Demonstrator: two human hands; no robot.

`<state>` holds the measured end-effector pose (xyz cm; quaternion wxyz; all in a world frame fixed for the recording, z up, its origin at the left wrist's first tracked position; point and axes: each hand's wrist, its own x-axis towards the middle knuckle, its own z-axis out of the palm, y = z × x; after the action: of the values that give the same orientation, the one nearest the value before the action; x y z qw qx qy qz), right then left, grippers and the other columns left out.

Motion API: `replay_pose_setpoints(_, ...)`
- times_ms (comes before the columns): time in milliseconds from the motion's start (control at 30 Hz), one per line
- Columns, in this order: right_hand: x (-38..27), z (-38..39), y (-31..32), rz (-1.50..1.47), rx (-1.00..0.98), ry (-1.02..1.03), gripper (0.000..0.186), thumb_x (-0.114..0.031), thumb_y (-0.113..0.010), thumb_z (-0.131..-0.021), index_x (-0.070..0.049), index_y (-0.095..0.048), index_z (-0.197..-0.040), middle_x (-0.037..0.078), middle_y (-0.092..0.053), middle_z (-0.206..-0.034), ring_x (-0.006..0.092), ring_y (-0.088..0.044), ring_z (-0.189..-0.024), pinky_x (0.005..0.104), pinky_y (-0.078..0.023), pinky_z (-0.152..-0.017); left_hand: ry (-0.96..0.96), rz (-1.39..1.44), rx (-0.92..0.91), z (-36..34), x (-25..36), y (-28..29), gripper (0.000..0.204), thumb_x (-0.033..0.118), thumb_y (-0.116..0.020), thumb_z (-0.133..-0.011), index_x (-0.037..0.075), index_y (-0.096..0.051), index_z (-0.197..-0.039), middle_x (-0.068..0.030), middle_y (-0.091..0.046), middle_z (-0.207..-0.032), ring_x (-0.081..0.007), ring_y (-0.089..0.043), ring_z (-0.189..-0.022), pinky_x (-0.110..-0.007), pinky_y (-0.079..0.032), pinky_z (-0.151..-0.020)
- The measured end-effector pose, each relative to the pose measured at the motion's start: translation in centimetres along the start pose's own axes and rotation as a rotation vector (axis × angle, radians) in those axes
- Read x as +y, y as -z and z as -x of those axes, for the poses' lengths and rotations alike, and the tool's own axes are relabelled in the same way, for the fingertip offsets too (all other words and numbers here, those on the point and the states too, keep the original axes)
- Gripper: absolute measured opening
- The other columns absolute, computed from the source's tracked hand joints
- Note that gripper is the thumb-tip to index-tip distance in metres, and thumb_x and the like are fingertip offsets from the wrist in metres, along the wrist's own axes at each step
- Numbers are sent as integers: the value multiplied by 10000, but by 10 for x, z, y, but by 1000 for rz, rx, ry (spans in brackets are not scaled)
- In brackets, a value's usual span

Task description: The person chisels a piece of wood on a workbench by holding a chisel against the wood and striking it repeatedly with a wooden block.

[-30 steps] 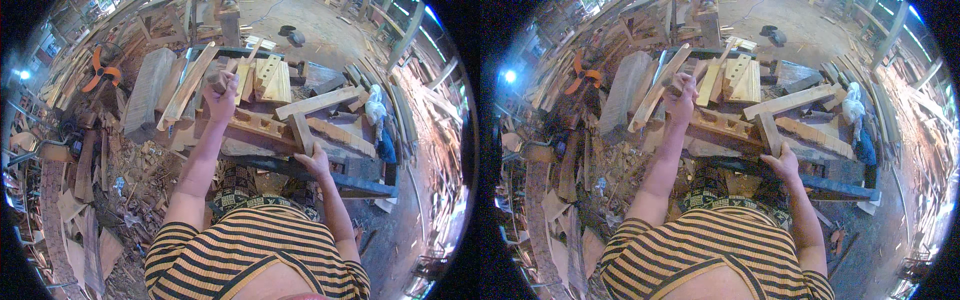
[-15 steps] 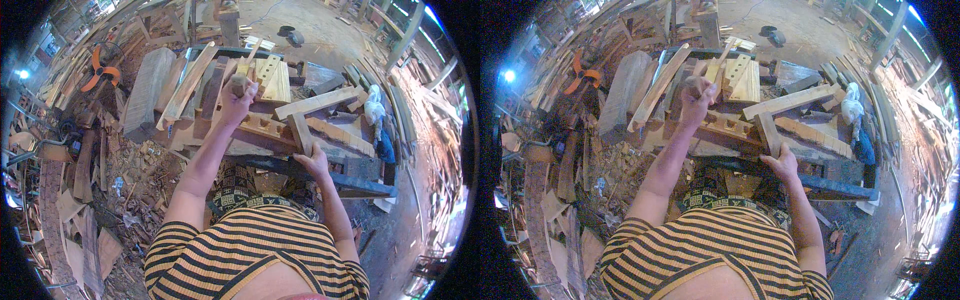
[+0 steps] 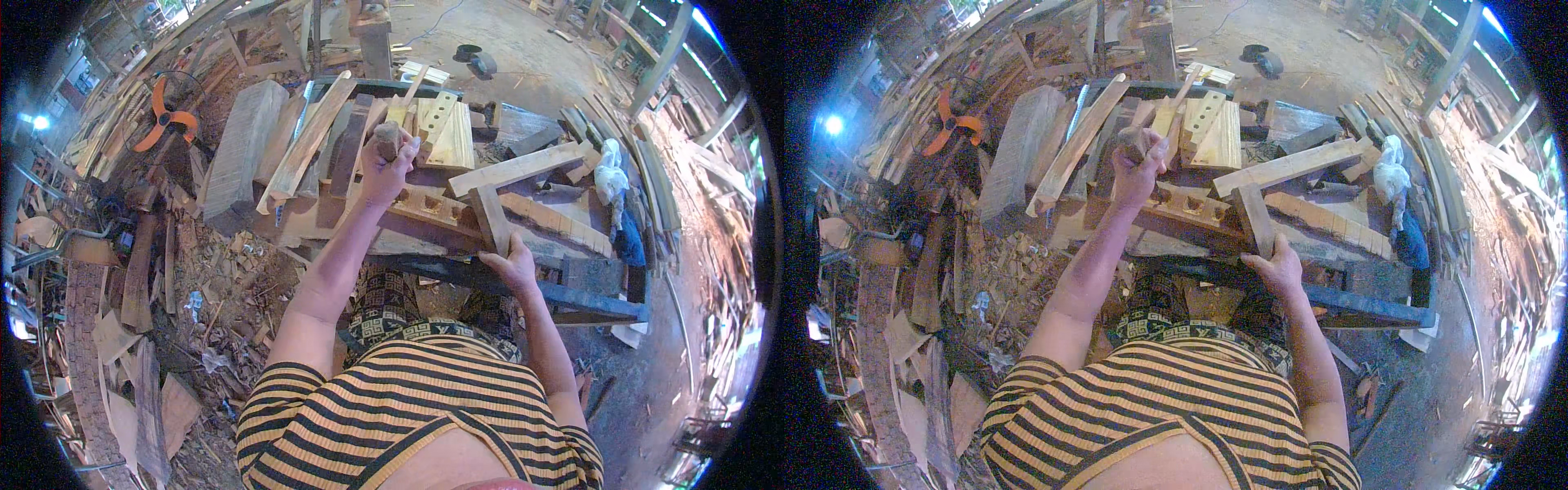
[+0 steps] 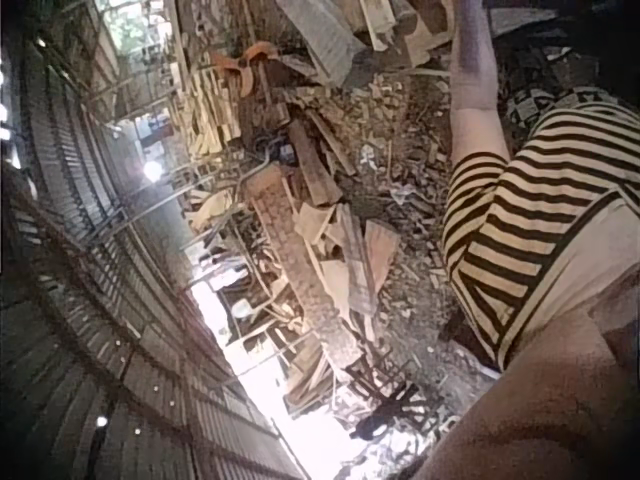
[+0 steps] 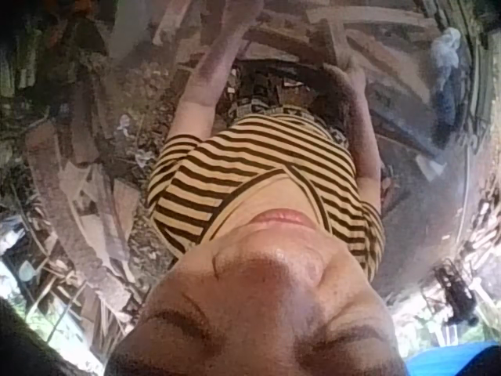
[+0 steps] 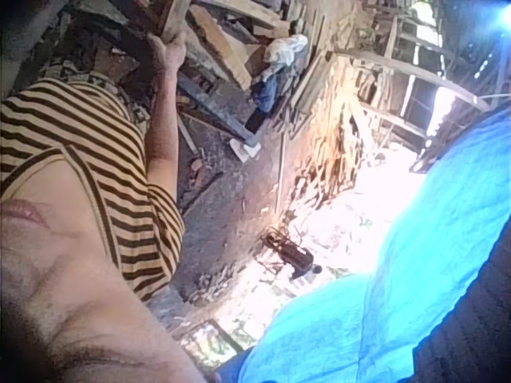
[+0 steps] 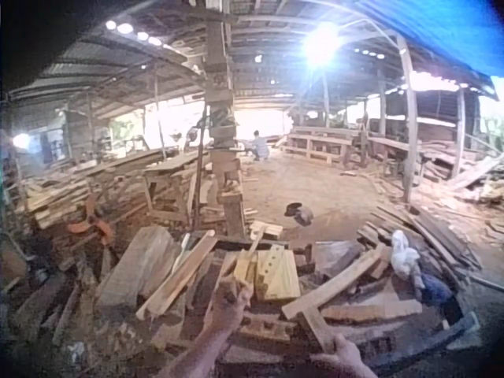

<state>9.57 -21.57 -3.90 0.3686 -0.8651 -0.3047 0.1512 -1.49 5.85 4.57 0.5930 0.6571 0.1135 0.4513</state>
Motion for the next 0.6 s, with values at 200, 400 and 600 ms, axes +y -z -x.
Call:
replay_pose_setpoints(200,-10,1,3,-109,-18,-19,559,-374,-776,-677,-2,-559,-1034,175,-660,-886,318,-630,-836,400,-481,-739,-1,29,-3,9,-2,-11,106,131,-671,-849,90,-588,-798,34,-572,-703,-47,-538,-569,-223,-437,-503)
replay_pose_setpoints(400,-77,23,49,-513,115,123,347,-173,-746,-728,-37,-554,-984,29,-571,-761,77,-506,-582,248,-428,-510,-232,-65,-169,21,-13,-31,128,9,-665,-753,45,-592,-852,-35,-620,-789,-117,-599,-727,-272,-493,-664)
replay_pose_setpoints(600,-116,40,52,-767,418,384,388,-73,-739,-716,-35,-497,-1017,20,-544,-827,91,-505,-660,245,-437,-600,-222,-147,-336,36,-10,-41,273,-26,-686,-653,38,-593,-902,-80,-644,-855,-173,-626,-781,-311,-499,-700)
